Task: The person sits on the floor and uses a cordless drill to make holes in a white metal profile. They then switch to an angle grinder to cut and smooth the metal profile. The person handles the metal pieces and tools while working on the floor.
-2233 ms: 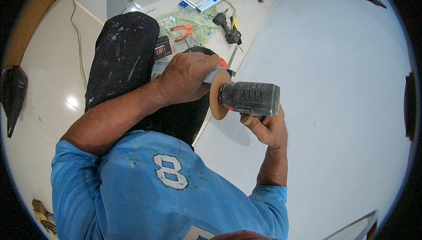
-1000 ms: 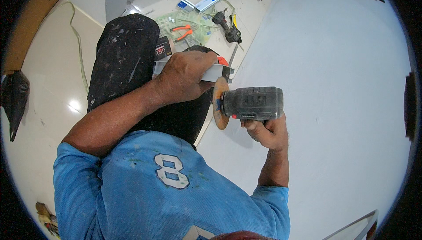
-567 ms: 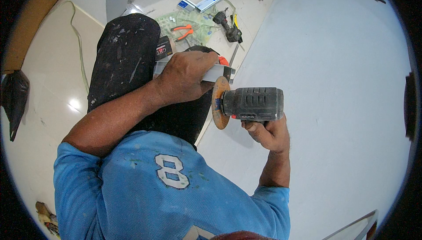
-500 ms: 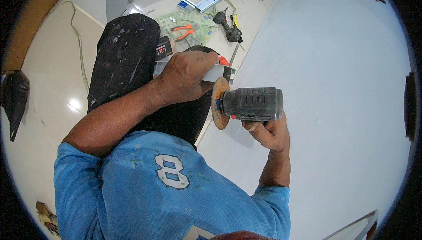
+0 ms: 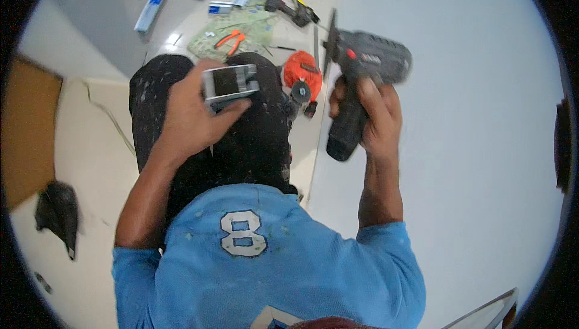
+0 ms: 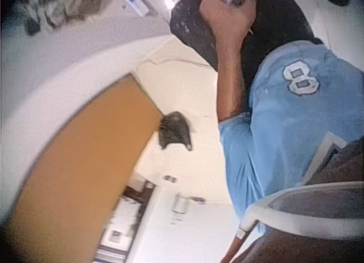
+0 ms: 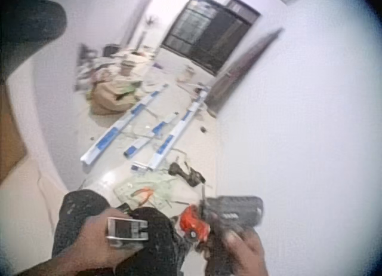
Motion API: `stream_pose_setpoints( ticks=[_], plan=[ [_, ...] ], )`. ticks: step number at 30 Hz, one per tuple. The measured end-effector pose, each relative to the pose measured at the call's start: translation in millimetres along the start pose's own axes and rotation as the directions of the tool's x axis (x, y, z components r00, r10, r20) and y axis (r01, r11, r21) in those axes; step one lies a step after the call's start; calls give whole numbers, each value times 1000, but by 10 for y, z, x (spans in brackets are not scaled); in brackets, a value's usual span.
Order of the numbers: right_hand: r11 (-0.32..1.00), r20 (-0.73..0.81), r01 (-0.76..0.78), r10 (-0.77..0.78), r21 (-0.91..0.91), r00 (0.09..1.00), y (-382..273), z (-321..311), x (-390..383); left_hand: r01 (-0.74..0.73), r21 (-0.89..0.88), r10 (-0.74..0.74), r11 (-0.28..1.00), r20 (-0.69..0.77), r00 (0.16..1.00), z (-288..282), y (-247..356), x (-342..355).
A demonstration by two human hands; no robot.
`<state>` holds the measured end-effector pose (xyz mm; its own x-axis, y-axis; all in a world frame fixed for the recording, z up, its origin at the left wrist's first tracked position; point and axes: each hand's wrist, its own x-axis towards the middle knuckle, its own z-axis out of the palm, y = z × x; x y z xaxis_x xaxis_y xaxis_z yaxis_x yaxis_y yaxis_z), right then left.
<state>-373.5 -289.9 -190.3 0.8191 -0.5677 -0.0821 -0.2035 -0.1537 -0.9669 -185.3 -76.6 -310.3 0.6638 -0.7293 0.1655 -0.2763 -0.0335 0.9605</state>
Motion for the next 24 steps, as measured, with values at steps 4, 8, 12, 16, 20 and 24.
stream_pose_setpoints(
  ticks=[4, 8, 12, 16, 20, 24],
  plan=[
    [968, -103, 33, -7, 250, 995, 237, 3, 15, -350, -106, 310, 931, -278, 909, -59, 49, -286],
    [904, -39, 73, -62, 421, 997, 561, -121, 28, -678, 232, 689, 698, 42, 723, -171, 570, -475],
    [794, 1, 62, -79, 604, 997, 719, -146, 82, -587, 93, 566, 804, 184, 804, 316, 677, -357],
    [481, -26, 95, -148, 872, 989, 830, -64, 180, -187, -205, 231, 961, 222, 947, 680, 519, -249],
    [22, 43, -37, -401, 999, 915, 971, -89, 252, 107, -536, -3, 837, 192, 981, 1090, 388, 150],
    [-150, 62, -144, -450, 978, 891, 1019, 12, 191, 89, -562, 117, 822, 321, 940, 1331, 443, 589]
  ],
)
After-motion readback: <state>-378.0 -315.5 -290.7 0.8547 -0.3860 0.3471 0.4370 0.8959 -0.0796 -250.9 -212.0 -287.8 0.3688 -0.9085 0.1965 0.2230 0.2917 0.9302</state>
